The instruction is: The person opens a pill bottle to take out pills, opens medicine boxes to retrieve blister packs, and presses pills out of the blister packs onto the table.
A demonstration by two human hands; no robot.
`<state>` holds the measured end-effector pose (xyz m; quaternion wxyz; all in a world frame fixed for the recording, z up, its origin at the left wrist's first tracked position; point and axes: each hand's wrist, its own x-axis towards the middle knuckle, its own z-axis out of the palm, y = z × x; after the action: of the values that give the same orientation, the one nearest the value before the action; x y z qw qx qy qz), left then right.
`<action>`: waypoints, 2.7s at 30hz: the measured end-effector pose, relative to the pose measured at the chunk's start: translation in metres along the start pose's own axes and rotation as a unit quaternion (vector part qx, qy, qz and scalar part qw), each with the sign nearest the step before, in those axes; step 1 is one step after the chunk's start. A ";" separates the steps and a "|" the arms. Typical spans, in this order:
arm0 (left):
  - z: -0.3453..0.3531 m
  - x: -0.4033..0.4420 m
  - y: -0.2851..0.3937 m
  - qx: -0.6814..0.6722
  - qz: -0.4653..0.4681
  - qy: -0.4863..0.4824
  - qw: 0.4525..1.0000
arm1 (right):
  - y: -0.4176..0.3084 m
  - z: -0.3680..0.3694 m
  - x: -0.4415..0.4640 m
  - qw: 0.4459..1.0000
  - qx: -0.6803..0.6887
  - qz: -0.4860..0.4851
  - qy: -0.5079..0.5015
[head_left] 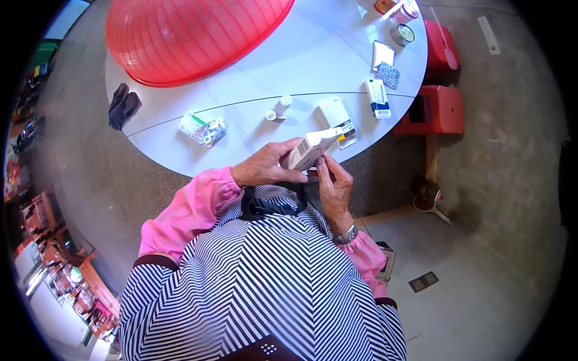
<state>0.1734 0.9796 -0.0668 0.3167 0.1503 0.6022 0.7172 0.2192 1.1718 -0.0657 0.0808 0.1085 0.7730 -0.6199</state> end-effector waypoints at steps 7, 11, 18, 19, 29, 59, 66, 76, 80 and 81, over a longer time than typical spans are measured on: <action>-0.017 -0.021 0.025 -0.068 -0.048 -0.024 0.996 | -0.023 0.007 0.003 0.997 0.027 -0.046 -0.062; -0.024 -0.027 0.023 0.024 -0.012 -0.022 0.999 | -0.031 0.008 0.003 0.992 -0.012 -0.059 -0.109; -0.011 -0.031 0.031 0.089 -0.012 0.027 0.996 | -0.048 0.002 0.007 0.965 -0.166 -0.145 -0.141; -0.013 -0.032 0.026 0.125 0.006 0.040 0.991 | -0.048 -0.002 0.010 0.956 -0.208 -0.160 -0.127; -0.012 -0.038 0.000 0.325 0.108 0.216 0.915 | -0.131 -0.012 -0.006 0.979 -0.065 -0.178 -0.071; -0.002 -0.037 0.004 0.628 0.096 0.217 0.742 | -0.035 -0.009 0.017 0.987 -0.107 0.007 -0.123; -0.013 -0.044 -0.007 0.600 0.049 0.268 0.752 | -0.032 -0.030 0.024 0.993 -0.036 0.044 -0.102; -0.043 -0.056 -0.036 0.584 -0.004 0.323 0.745 | -0.027 -0.028 0.026 0.992 0.055 0.082 -0.076; -0.072 -0.055 -0.051 0.560 -0.038 0.356 0.747 | -0.020 -0.028 0.025 0.989 0.075 0.102 -0.071; -0.079 -0.051 -0.055 0.552 -0.036 0.371 0.746 | -0.018 -0.027 0.025 0.989 0.078 0.106 -0.074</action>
<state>0.1801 0.8905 -0.1286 -0.0439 -0.0006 0.9681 0.2466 0.1906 1.1961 -0.0496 0.1946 0.1500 0.6983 -0.6723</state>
